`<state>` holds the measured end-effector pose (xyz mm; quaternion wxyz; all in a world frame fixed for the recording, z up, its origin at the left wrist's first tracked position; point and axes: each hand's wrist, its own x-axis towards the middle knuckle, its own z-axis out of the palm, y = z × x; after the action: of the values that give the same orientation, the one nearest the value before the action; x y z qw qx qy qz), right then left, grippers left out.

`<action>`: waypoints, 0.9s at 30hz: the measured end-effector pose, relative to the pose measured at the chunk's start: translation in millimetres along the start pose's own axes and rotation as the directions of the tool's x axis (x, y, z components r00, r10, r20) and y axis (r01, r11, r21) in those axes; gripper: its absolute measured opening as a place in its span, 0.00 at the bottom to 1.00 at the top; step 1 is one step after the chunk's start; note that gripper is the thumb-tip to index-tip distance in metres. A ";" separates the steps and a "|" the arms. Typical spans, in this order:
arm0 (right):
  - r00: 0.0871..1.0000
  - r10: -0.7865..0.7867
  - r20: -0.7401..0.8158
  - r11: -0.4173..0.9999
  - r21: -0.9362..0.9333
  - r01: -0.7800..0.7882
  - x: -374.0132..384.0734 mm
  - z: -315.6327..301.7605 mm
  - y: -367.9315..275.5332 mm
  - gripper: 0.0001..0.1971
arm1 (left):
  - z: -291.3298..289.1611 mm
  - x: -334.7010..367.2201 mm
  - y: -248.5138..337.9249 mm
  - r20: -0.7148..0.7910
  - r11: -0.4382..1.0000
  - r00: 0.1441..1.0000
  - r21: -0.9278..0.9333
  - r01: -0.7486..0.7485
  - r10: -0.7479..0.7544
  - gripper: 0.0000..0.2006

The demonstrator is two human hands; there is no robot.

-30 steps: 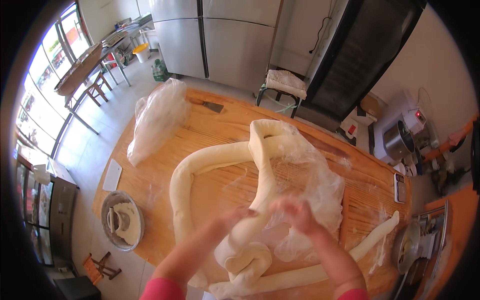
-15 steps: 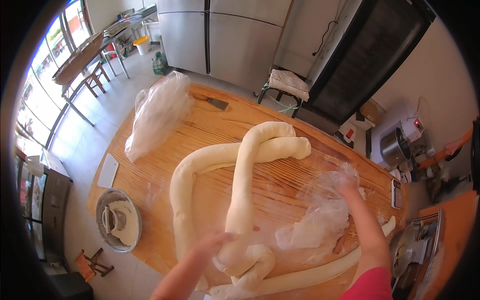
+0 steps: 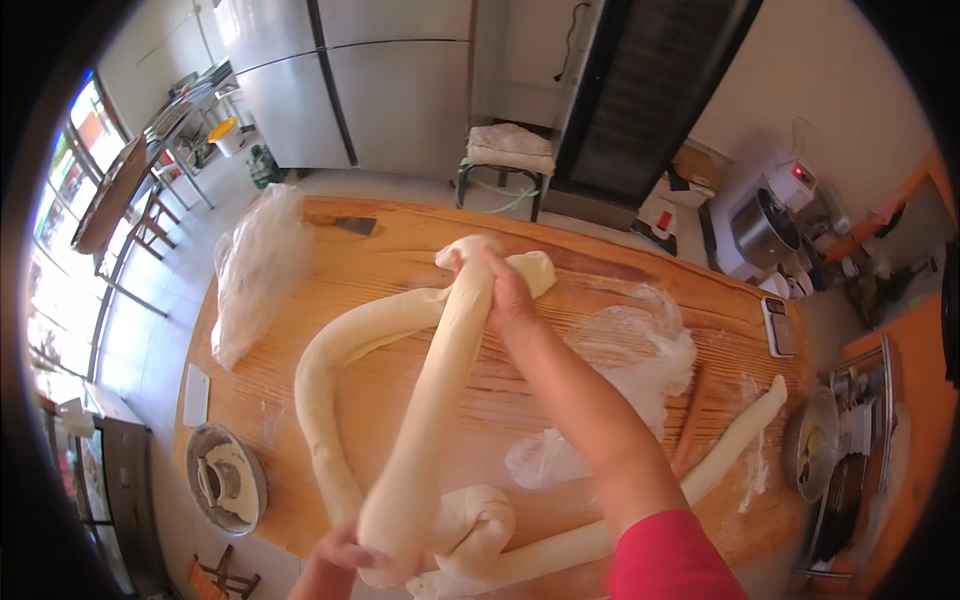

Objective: The person sprinkles flour over a sheet of pastry dough, rolls the dough into a long cylinder, and then divides it into several long sections by hand. They then cover the dough sections with plastic wrap and use a bench scraper and a rolling pin to clean the workspace and prepare for further tasks.

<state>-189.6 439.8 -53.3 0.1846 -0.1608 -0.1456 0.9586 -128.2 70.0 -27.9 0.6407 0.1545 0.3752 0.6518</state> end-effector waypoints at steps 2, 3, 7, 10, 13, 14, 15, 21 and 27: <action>0.985 -0.172 -0.008 0.985 -0.020 0.172 -18.2 0.1 -43.6 0.24 | 2.1 27.7 26.1 0.024 0.982 0.986 -0.102 -0.161 0.165 0.24; 0.968 -0.250 0.014 0.968 -0.015 0.250 -29.9 3.9 -64.5 0.24 | -24.8 27.8 28.1 -0.127 0.975 0.975 0.153 -0.163 0.183 0.24; 0.732 -0.674 0.099 0.653 -0.384 0.653 -101.7 -44.7 -142.0 0.15 | 10.4 115.8 78.9 -0.014 0.971 0.971 0.004 -0.238 0.238 0.27; 0.592 -0.806 -0.006 0.512 -0.509 0.692 -153.7 -73.5 -165.1 0.17 | 41.0 179.0 104.1 -0.075 0.978 0.994 0.197 -0.067 0.083 0.28; 0.534 -0.797 -0.284 0.573 -0.637 0.516 -174.2 -148.0 -180.0 0.19 | 40.6 242.1 89.0 -0.086 0.922 0.993 0.371 0.112 -0.086 0.27; 0.506 -0.748 -0.429 0.645 -0.647 0.406 -179.6 -167.5 -167.7 0.19 | 10.9 253.8 67.1 -0.165 0.768 0.986 0.635 0.086 0.026 0.27; 0.505 -0.780 -0.371 0.529 -0.821 0.215 -192.8 -181.1 -154.6 0.21 | 8.1 246.6 54.9 -0.235 0.547 0.967 0.825 0.142 0.103 0.28; 0.932 -0.032 0.360 -0.697 -0.676 0.237 -185.9 -117.8 -51.2 0.31 | 36.9 105.4 -67.3 -0.452 0.127 0.756 0.884 0.449 0.473 0.46; 0.691 0.410 0.596 -0.719 -0.255 0.647 -118.9 -74.2 21.2 0.24 | 76.8 57.7 -127.5 -0.419 -0.001 0.835 0.893 0.449 0.357 0.34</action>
<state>-64.6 389.7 -97.5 0.1034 0.1207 -0.9831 0.0904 8.3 134.1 -80.0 0.2211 0.3533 0.8915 0.1778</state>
